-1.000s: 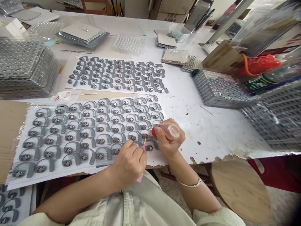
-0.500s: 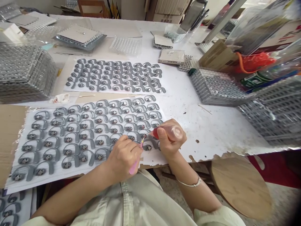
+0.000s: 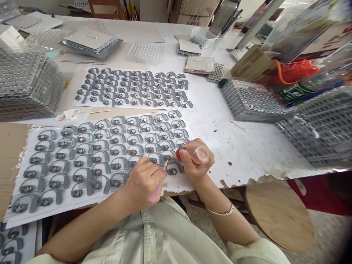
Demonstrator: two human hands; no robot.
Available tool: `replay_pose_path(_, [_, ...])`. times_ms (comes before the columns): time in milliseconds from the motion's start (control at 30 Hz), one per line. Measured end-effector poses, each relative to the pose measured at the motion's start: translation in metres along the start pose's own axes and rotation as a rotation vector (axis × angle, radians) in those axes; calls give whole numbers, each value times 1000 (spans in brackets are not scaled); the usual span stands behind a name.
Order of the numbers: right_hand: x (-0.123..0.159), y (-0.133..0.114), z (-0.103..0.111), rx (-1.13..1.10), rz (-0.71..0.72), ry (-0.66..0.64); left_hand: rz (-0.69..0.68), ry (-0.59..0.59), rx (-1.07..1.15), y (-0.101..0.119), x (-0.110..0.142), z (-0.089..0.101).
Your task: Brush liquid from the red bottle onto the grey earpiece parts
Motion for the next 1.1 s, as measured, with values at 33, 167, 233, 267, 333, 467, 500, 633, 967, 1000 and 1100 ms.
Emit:
replay_pose_path(33, [0, -1, 0, 5, 12, -6, 2, 4, 2, 0, 1, 0])
replay_pose_path(167, [2, -5, 0, 41, 58, -23, 13, 4, 19, -2, 3, -1])
replay_pose_path(233, [3, -6, 1, 44, 64, -27, 24, -2, 19, -3, 2, -1])
replay_pose_path(267, [3, -6, 1, 46, 66, -29, 31, -9, 19, -4, 2, -1])
replay_pose_path(333, [3, -7, 1, 53, 76, -32, 45, -25, 20, -5, 1, -1])
replay_pose_path(467, [1, -11, 1, 60, 93, -39, 83, -58, 18, -9, -2, -1])
replay_pose_path(500, [1, -11, 0, 59, 90, -42, 91, -67, 19, -10, -3, -1])
replay_pose_path(633, [1, -12, 1, 67, 87, -45, 123, -120, 63, -16, -11, 1])
replay_pose_path(967, [0, -13, -1, 46, 71, -68, 320, -220, 254, -45, -18, 0])
replay_pose_path(1000, [0, -13, -1, 43, 73, -66, 332, -213, 264, -46, -17, 0])
replay_pose_path(1100, [-1, -15, -1, 27, 86, -59, 353, -197, 287, -48, -16, 0])
Point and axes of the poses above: each hand's wrist, its own x-axis away from the middle knuckle, its own z-axis out of the back of the hand, y = z × x, the point moved 9 cm from there along -x, towards the middle knuckle, and after that the axes turned 3 degrees about -z, right-handed, at the moved point
